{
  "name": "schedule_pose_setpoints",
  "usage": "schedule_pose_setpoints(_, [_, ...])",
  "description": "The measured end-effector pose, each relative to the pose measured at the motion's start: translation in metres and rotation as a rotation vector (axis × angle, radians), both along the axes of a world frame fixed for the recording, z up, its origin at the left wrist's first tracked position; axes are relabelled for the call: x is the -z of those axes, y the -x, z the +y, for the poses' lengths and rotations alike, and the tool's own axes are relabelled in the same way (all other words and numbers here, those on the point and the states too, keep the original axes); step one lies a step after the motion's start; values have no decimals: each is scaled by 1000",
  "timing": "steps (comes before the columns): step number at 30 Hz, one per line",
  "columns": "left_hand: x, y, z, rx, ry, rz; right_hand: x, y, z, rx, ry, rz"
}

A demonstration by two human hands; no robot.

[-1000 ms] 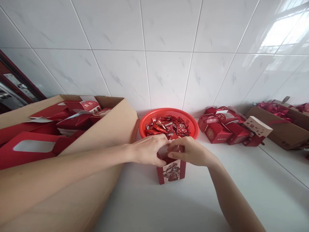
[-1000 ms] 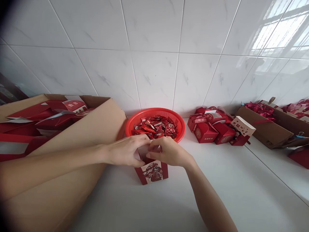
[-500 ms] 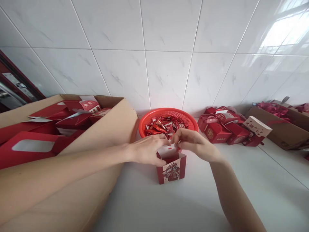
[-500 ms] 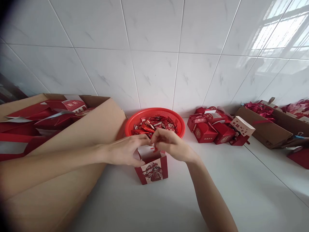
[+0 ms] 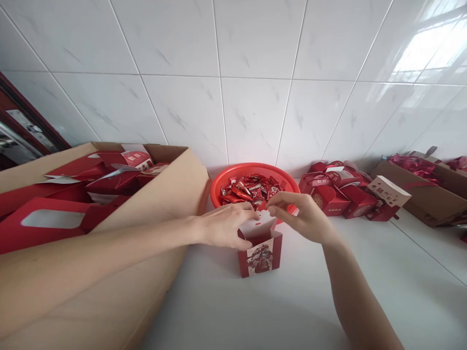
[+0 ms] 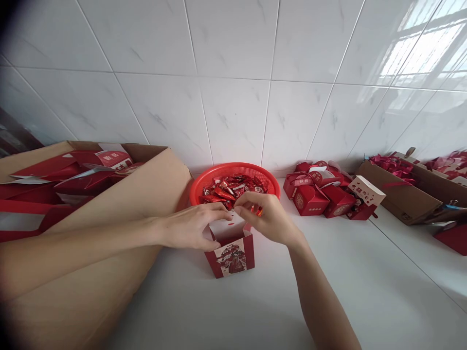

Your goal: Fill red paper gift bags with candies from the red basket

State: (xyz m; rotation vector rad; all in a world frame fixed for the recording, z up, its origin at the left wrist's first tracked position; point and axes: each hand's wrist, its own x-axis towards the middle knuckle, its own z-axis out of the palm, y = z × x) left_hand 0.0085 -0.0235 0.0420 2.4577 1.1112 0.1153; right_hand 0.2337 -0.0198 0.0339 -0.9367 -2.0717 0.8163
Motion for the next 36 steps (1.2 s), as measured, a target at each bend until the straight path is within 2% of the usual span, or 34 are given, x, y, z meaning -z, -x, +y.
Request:
schedule_pose_setpoints(3, [2, 1, 1, 11, -7, -19, 0, -8, 5, 77, -5, 23])
schedule_pose_setpoints(6, [0, 0, 1, 26, -1, -1, 5, -16, 12, 71, 28, -50])
schedule_pose_setpoints(10, [0, 1, 2, 113, -57, 28, 11, -21, 21, -8, 79, -110])
schedule_pose_setpoints(13, [2, 3, 6, 143, -70, -57, 12, -22, 25, -123, 117, -128])
schedule_pose_setpoints(16, [0, 5, 11, 102, -81, -187, 13, -23, 28, -188, 143, -138])
schedule_pose_setpoints(20, [-14, 6, 15, -15, -114, -365, 12, -23, 29, -217, 192, -27])
schedule_pose_setpoints(23, [-23, 7, 15, -99, -101, -453, 11, -21, 27, -199, 208, 114])
schedule_pose_setpoints(26, [-24, 8, 15, -152, -72, -508, 10, -17, 23, -147, 207, 201])
schedule_pose_setpoints(31, [-26, 9, 13, -199, 20, -557, 10, -15, 21, -92, 208, 286])
schedule_pose_setpoints(36, [-26, 6, 13, -158, 147, -606, 12, -13, 22, -114, 229, 404])
